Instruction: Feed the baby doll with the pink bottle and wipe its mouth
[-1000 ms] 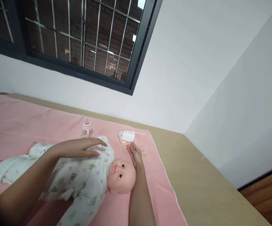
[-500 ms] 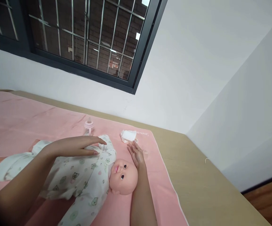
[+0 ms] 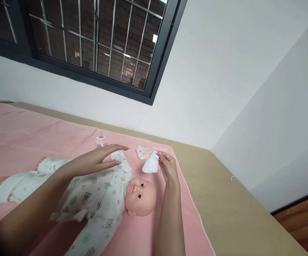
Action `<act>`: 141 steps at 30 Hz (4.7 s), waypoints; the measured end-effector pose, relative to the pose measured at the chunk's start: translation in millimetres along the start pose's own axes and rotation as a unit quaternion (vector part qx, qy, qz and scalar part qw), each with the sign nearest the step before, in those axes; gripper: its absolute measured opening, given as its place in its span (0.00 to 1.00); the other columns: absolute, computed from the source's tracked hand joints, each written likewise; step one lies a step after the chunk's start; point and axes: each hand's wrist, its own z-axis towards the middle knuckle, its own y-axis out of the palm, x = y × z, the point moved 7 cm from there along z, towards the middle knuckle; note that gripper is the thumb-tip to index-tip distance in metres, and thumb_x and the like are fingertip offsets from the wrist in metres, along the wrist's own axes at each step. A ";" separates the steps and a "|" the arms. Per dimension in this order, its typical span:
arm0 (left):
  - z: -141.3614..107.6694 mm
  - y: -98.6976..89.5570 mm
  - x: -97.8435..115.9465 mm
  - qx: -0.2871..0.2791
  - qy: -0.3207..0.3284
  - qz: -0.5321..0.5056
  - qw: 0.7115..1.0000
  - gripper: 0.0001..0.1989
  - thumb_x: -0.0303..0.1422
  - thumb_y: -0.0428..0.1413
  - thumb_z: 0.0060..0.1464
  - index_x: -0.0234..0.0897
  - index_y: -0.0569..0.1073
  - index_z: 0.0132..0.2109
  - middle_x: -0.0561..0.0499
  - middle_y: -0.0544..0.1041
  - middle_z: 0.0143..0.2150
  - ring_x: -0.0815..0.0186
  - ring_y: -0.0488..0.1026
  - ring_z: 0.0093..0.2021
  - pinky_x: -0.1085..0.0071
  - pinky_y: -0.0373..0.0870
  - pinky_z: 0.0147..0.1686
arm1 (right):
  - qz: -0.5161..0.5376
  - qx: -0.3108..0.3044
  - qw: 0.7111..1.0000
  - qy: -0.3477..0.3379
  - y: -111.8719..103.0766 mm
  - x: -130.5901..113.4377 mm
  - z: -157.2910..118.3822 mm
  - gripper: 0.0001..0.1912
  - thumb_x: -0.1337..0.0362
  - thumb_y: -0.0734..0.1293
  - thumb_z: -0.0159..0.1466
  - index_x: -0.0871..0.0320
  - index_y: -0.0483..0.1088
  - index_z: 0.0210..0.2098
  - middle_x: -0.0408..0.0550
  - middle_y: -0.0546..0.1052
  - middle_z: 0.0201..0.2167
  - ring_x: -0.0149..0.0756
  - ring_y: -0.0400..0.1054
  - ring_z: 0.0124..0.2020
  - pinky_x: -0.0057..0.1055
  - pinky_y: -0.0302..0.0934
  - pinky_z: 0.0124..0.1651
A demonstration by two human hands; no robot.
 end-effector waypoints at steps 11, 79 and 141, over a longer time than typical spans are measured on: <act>1.6 27.1 27.9 -0.131 0.094 -0.172 0.972 0.23 0.44 0.63 0.49 0.45 0.72 0.52 0.51 0.72 0.54 0.60 0.67 0.56 0.65 0.62 0.57 | -0.162 -0.371 0.914 -0.027 115.3 -60.7 -92.5 0.06 0.61 0.74 0.55 0.57 0.78 0.25 0.46 0.75 0.27 0.29 0.69 0.28 0.27 0.63 0.32; 29.9 80.4 -4.7 -0.075 0.113 -0.027 0.990 0.26 0.13 0.46 0.35 0.39 0.82 0.34 0.51 0.77 0.38 0.69 0.72 0.37 0.75 0.62 0.37 | -0.052 -0.017 0.985 0.161 -41.6 144.2 6.3 0.20 0.52 0.77 0.45 0.58 0.76 0.32 0.48 0.80 0.33 0.38 0.75 0.42 0.38 0.64 0.57; 24.9 74.8 9.2 -0.038 0.105 0.048 0.993 0.24 0.15 0.47 0.41 0.42 0.80 0.38 0.50 0.74 0.38 0.65 0.69 0.39 0.73 0.63 0.37 | -0.063 -0.024 0.986 0.155 -40.9 143.9 6.0 0.20 0.51 0.76 0.46 0.57 0.75 0.33 0.48 0.80 0.34 0.40 0.75 0.43 0.39 0.64 0.57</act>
